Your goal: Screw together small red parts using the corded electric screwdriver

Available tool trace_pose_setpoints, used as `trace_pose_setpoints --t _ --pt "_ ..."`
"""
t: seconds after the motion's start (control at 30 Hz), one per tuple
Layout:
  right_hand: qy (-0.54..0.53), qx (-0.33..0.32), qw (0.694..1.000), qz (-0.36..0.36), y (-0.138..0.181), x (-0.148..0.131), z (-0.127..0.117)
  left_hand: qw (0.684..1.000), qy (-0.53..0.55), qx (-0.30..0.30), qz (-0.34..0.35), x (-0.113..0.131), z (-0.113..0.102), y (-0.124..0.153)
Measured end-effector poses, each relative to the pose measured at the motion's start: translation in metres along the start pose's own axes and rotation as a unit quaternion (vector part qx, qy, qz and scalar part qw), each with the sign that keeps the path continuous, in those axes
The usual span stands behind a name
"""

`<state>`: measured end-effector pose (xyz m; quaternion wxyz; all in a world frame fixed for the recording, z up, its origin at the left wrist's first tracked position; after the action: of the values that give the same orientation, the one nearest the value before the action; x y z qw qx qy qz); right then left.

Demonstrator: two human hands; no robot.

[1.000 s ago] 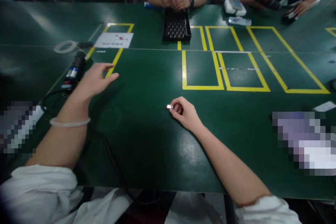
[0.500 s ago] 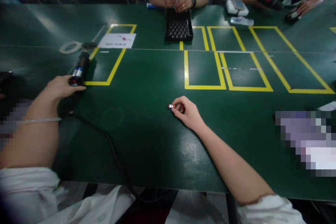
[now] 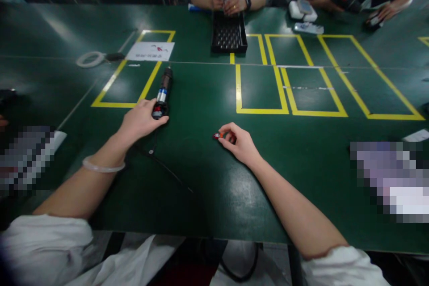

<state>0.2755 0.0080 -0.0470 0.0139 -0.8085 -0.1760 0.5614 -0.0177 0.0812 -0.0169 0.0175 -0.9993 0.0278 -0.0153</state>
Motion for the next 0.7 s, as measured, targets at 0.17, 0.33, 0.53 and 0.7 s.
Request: trace_pose_setpoints --t 0.17,0.33,0.53,0.7 --pt "-0.001 0.015 1.0 -0.012 0.0 -0.006 -0.004 0.993 0.018 0.016 0.115 0.098 0.003 0.026" --pt "0.045 0.026 0.998 -0.036 0.0 -0.01 -0.008 0.977 0.051 0.025 0.205 0.159 0.003 0.054" --pt "0.086 -0.005 0.994 -0.073 0.001 -0.017 -0.002 0.966 0.08 0.024 0.244 0.179 0.005 0.069" --pt "0.113 -0.026 0.99 -0.079 0.002 -0.021 0.004 0.965 0.09 0.024 0.245 0.179 0.006 0.071"
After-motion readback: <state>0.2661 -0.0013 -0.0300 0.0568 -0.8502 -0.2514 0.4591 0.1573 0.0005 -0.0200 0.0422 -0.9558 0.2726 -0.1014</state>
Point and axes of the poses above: each hand's wrist, its own y-axis away from the middle knuckle, its own z-axis out of the palm, x = y × z, the point moved 10 cm from there along -y, towards the middle knuckle, and after that the axes turned 2 degrees about x, right-handed, at the moved point
